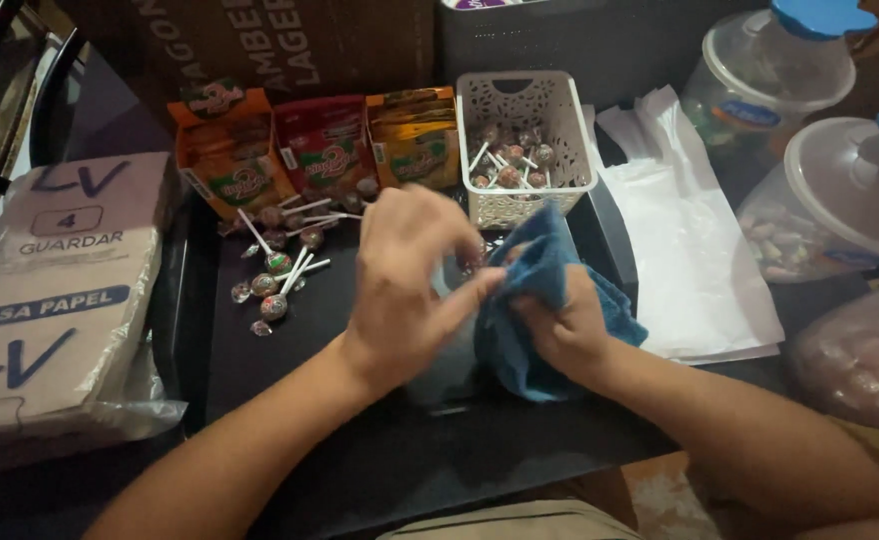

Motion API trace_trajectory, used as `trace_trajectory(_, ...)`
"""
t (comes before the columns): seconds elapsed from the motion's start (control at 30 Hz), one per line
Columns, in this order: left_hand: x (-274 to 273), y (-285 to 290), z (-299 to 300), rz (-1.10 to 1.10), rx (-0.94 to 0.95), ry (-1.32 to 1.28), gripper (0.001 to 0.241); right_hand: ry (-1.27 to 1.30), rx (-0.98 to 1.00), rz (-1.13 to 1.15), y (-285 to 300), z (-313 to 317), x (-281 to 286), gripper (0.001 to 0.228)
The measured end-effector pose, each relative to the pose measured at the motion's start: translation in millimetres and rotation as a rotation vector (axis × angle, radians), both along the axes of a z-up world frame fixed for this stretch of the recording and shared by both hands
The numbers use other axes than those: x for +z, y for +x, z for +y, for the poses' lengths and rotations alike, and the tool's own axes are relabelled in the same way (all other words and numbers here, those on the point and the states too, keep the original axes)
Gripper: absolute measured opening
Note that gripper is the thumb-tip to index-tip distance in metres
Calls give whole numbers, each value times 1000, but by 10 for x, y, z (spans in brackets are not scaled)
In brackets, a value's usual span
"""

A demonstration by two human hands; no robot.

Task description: Cleaning a small decorative basket and individual lollipops using a blue cloth.

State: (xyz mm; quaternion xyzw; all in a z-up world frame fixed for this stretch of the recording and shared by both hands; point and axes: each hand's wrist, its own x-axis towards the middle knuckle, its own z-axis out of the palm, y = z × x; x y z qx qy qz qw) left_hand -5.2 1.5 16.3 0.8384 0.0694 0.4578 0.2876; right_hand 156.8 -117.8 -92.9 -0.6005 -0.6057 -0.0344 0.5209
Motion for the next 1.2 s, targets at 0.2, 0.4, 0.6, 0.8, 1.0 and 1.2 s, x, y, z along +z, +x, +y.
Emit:
trace_trajectory(0.2, -2, -18, -22, 59, -380, -65, 20, -199, 318, 123, -197, 33, 251, 24)
trace_trajectory(0.4, -68, 32, 40, 192, -90, 276, 36, -270, 292, 263, -206, 45, 244, 20)
trace_trajectory(0.6, 189, 184, 226, 123, -97, -1, 23, -408, 320, 394, -244, 62, 334, 27)
trace_trajectory(0.8, 252, 1015, 727, 57, 340, 243, 33, -451, 506, 111, -368, 78, 614, 18)
trace_trajectory(1.0, -58, 1592, 952, 466, 478, 379, 53, -432, 499, 85, -351, 86, 614, 20)
trace_trajectory(1.2, 188, 679, 1014, 416, 531, 537, 28, -414, 473, 72, -348, 85, 536, 19)
